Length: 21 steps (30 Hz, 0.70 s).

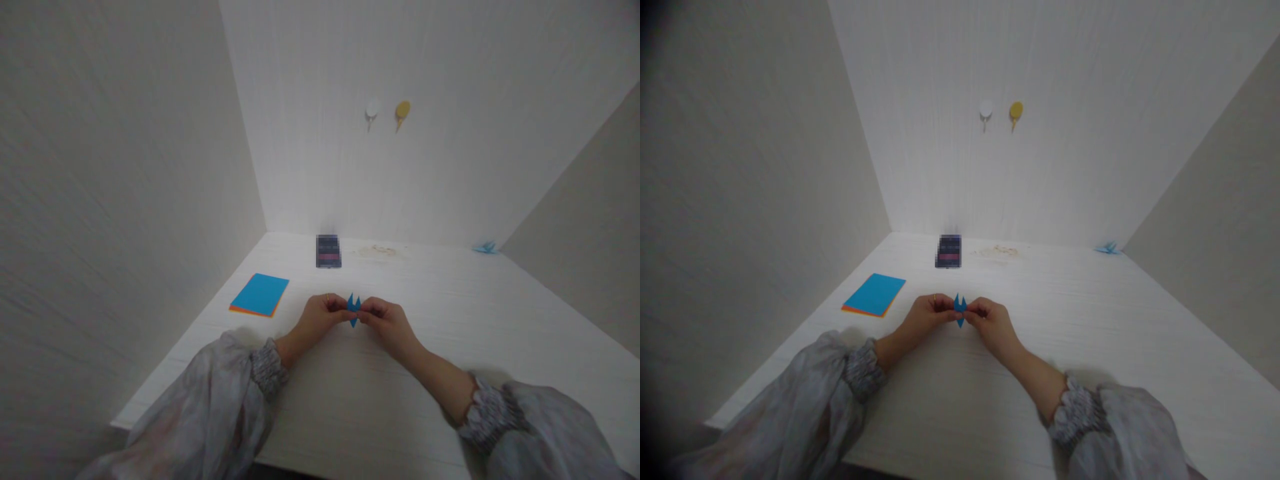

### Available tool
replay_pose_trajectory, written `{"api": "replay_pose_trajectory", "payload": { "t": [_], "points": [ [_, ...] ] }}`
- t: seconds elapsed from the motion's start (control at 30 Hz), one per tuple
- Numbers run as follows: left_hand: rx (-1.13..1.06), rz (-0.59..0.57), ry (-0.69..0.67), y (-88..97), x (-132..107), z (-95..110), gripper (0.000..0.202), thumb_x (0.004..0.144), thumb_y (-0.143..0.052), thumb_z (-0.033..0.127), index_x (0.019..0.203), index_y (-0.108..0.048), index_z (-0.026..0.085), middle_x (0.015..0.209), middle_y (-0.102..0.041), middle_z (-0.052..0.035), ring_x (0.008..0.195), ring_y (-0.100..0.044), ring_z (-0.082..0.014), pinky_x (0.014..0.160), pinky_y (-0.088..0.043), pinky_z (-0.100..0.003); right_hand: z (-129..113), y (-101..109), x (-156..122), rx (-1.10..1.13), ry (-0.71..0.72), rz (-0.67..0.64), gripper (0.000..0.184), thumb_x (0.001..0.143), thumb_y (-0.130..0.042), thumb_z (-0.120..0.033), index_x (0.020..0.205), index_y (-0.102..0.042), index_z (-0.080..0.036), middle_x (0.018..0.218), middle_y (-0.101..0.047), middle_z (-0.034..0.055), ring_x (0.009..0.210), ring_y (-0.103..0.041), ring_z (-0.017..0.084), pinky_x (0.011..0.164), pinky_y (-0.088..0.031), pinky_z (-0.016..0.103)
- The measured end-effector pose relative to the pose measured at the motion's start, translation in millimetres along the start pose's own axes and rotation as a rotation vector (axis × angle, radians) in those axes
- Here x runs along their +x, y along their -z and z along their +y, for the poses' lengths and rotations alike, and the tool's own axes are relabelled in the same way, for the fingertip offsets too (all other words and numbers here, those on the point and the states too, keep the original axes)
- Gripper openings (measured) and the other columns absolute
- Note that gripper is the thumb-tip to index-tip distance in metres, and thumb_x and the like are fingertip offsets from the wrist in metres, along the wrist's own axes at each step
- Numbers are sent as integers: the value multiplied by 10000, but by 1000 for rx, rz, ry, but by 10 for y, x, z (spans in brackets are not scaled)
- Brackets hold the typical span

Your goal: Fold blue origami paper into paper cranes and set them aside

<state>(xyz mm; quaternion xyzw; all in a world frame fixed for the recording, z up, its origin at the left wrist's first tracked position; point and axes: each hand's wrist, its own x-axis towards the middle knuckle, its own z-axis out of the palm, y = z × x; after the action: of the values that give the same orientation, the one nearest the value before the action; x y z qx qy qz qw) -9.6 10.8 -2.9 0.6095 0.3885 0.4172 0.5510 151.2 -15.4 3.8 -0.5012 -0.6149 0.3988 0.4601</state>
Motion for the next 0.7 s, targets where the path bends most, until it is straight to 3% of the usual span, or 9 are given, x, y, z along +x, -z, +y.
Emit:
{"api": "replay_pose_trajectory", "payload": {
  "t": [0.17,0.43,0.7],
  "points": [
    [-30,-22,0,13,-15,48,167,581,-688,249,670,-625,122,652,-625,-9,602,-536,-111,624,-403,-233,27,-5,8,-7,-11,-20,60,640,-579,-233,612,-592,-181,562,-551,-22,546,-472,123,537,-357,243],
    [-124,-36,53,15,-5,41,183,533,-705,241,583,-584,112,542,-558,27,505,-460,-69,530,-341,-198,-2,-19,-4,-17,-13,-61,100,639,-594,-254,586,-574,-172,523,-511,-37,497,-431,97,492,-323,221],
    [-108,-112,66,-10,-15,37,206,542,-708,271,619,-597,115,575,-595,11,519,-500,-82,539,-368,-205,-94,-7,-23,-118,20,-57,282,735,-497,-338,511,-488,-166,492,-439,-38,498,-402,95,495,-305,218]
  ]
}}
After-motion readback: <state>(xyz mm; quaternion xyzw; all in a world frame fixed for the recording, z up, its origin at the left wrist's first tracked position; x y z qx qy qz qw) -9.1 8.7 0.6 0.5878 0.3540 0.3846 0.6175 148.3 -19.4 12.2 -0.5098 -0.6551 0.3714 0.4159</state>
